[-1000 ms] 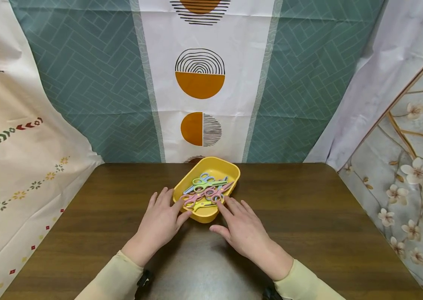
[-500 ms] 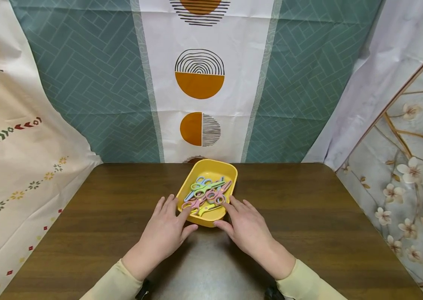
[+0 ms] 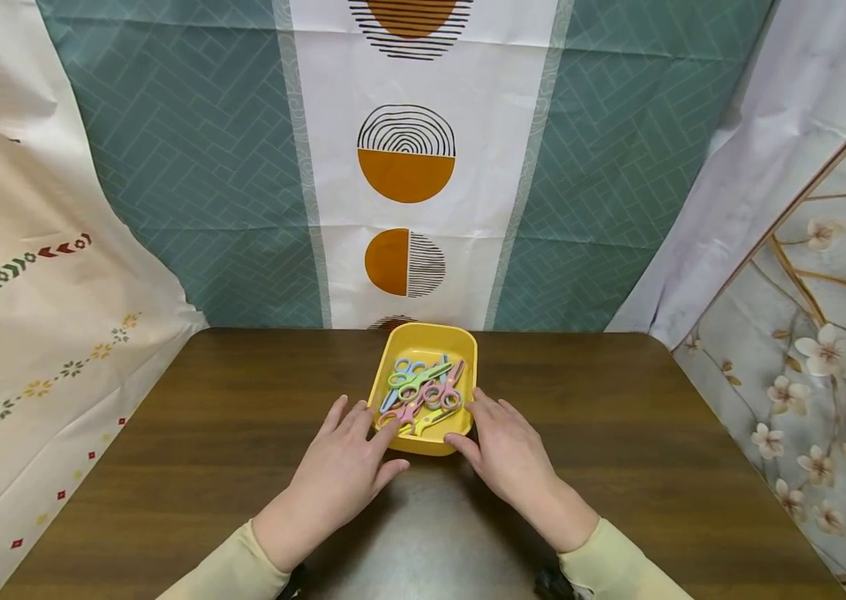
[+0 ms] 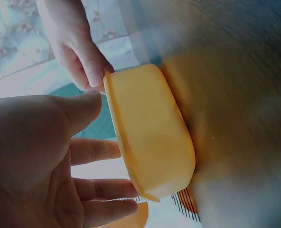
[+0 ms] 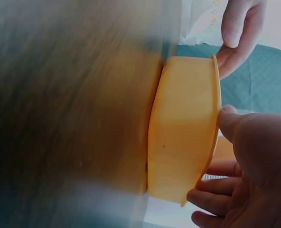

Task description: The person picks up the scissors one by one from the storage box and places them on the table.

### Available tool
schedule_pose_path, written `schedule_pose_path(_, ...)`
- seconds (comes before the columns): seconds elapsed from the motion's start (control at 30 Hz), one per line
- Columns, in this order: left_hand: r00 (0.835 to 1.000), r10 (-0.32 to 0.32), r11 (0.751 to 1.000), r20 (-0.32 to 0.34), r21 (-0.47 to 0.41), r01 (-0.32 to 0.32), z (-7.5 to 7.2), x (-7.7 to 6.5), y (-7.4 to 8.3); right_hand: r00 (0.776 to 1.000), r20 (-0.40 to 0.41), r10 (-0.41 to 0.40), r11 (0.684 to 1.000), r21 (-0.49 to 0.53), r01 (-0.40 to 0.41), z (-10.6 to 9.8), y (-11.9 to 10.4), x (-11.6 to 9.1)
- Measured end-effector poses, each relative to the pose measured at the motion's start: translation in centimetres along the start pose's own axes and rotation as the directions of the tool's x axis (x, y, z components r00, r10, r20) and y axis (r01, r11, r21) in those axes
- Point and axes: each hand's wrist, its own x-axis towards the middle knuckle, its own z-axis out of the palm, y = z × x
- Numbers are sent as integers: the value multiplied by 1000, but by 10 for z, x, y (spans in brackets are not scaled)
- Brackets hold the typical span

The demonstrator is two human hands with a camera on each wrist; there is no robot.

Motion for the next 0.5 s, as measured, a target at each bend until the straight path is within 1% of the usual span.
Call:
schedule_pose_path(0.13,1000,9,1000,-4,19,-9,-1,0,0,1000,20,10,1000,1,-10,-1,6,2)
schedule_pose_path(0.27,999,48,998,-13,49,-47,-2,-1,1,997,72,23,1000,17,-24,-2,13,4)
schedule_pose_path(0.4,995,91,994,-28,60,-89,-3,-2,1,994,105,0,999,43,-5,-4,19,7)
schedule_pose_path(0.5,993,108,993,-38,56,-105,-5,-2,0,994,105,-27,998,57,21,-5,24,8)
